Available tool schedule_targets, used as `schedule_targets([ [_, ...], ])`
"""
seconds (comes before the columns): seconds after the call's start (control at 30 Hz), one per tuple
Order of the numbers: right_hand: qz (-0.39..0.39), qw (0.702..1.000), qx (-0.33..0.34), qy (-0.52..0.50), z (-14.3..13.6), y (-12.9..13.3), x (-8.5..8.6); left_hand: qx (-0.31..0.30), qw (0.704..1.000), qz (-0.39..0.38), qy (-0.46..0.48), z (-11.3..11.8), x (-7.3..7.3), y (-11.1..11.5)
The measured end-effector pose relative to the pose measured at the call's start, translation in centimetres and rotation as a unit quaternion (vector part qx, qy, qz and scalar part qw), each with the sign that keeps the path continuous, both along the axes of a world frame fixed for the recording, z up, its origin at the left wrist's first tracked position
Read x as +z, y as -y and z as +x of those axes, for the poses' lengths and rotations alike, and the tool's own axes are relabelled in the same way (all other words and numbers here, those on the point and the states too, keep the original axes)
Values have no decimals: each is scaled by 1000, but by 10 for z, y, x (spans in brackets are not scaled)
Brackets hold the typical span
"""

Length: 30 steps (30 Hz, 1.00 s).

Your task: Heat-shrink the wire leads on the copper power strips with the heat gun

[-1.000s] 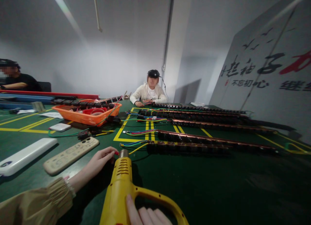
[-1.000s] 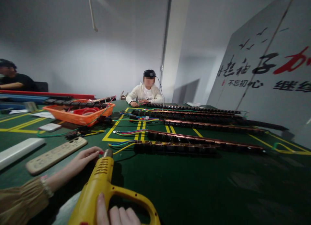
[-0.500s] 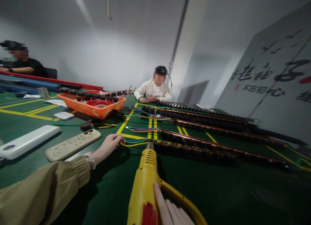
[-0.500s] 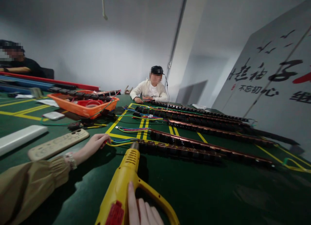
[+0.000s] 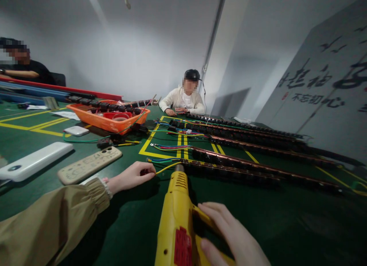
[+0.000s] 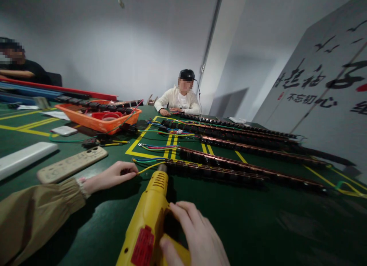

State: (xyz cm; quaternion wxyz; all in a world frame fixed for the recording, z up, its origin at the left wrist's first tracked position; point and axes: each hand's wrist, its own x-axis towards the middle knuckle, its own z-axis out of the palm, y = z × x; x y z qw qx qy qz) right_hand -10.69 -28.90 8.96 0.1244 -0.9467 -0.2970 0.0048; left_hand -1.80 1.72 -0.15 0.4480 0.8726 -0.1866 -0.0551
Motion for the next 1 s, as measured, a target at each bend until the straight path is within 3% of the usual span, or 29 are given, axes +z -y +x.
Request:
schedule_targets([
  [0.1,-121,981,-123,-92,17,-12,11,-6,999,7,48,1,-3,-2],
  [0.13,-148,973,-121,-129,23,-18,12,1,998,8,68,1,-5,-2],
  [0.23,-123,977,-49,-170,37,-33,7,27,994,30,106,5,-9,1],
  [0.47,-147,973,-19,-179,48,-37,-6,119,965,220,77,14,-10,28],
  [0.77,-165,978,-49,-120,53,2,-4,116,971,190,88,17,-10,48],
  [1.0,-173,980,4,-93,69,0,-2,96,969,187,129,14,-8,55],
])
